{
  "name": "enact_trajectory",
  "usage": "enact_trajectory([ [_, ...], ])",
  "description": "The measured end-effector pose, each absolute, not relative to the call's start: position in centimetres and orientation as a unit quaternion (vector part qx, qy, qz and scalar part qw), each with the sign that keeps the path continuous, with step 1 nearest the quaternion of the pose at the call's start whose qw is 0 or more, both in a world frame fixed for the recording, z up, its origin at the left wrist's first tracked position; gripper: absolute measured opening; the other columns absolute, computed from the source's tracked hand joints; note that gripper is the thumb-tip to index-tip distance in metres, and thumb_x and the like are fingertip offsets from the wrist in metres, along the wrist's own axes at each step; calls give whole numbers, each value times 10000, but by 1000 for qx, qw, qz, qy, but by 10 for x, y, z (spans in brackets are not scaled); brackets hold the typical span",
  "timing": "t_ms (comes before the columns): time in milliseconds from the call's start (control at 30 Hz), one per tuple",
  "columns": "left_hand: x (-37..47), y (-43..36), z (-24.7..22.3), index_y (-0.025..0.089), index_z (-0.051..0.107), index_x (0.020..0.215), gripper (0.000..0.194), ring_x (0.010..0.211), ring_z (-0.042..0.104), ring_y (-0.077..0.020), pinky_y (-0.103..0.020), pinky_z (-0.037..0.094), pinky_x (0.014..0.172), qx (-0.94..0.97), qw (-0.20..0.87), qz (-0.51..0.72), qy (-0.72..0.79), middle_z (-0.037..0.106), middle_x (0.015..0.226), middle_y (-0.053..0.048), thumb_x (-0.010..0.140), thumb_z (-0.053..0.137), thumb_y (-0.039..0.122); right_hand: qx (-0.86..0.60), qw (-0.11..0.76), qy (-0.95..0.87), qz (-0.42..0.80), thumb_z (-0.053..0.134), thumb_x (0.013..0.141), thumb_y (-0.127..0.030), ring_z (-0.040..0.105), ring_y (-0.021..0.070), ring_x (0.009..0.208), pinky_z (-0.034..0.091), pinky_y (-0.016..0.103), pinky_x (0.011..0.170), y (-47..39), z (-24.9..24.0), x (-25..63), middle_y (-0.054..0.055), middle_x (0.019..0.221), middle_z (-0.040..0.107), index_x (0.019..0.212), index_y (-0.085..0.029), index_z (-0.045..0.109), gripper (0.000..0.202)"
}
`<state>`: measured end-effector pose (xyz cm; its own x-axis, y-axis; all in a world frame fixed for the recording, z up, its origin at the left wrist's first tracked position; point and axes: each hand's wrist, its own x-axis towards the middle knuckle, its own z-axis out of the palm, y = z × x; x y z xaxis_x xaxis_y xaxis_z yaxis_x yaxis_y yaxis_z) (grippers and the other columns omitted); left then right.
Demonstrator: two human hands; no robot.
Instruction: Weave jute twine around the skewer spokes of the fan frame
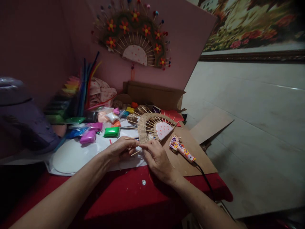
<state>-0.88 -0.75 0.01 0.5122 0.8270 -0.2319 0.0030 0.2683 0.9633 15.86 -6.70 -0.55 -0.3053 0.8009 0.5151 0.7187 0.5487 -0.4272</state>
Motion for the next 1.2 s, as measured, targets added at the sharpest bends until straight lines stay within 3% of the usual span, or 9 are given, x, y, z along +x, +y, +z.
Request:
enact_trajectory([
  [233, -8, -10, 4, 132, 545, 581, 180, 286, 247, -36, -193, 117, 304, 514, 696, 293, 407, 426, 385, 40, 664, 581, 287, -455, 437, -771, 95, 414, 834, -98, 491, 171, 884, 413, 332, 787, -67, -7, 164, 46, 888, 539, 996, -213, 589, 264],
  [500, -8, -8, 2, 142, 522, 540, 174, 302, 256, -40, -189, 132, 302, 523, 687, 299, 407, 421, 404, 35, 656, 559, 266, -471, 324, -820, -28, 450, 827, -146, 435, 207, 870, 388, 352, 761, -67, -8, 162, 50, 886, 484, 1227, -330, 495, 443],
  [667, -8, -9, 1, 135, 547, 567, 145, 298, 252, -42, -195, 131, 301, 531, 684, 295, 404, 423, 404, 34, 661, 541, 244, -471, 285, -832, -69, 453, 827, -162, 418, 216, 864, 377, 359, 751, -66, -6, 161, 62, 881, 480, 1243, -309, 488, 443],
  [767, -8, -9, 1, 129, 570, 600, 148, 295, 250, -41, -197, 126, 306, 529, 688, 292, 402, 426, 399, 36, 670, 552, 258, -474, 314, -823, -26, 444, 831, -155, 434, 208, 884, 390, 359, 778, -65, -5, 160, 57, 889, 487, 1189, -298, 537, 396],
  [1000, -7, -10, 7, 134, 538, 541, 203, 280, 236, -33, -205, 103, 314, 519, 695, 290, 404, 415, 371, 37, 680, 577, 277, -459, 476, -739, 126, 396, 820, -76, 498, 158, 906, 423, 312, 815, -56, -12, 167, 44, 923, 509, 972, -227, 630, 318],
  [1200, -7, -12, 6, 134, 532, 540, 200, 287, 248, -35, -199, 113, 310, 519, 695, 290, 403, 424, 377, 35, 671, 575, 278, -462, 434, -771, 59, 436, 804, -92, 476, 182, 907, 416, 340, 801, -60, -12, 165, 49, 904, 502, 1038, -258, 626, 344],
])
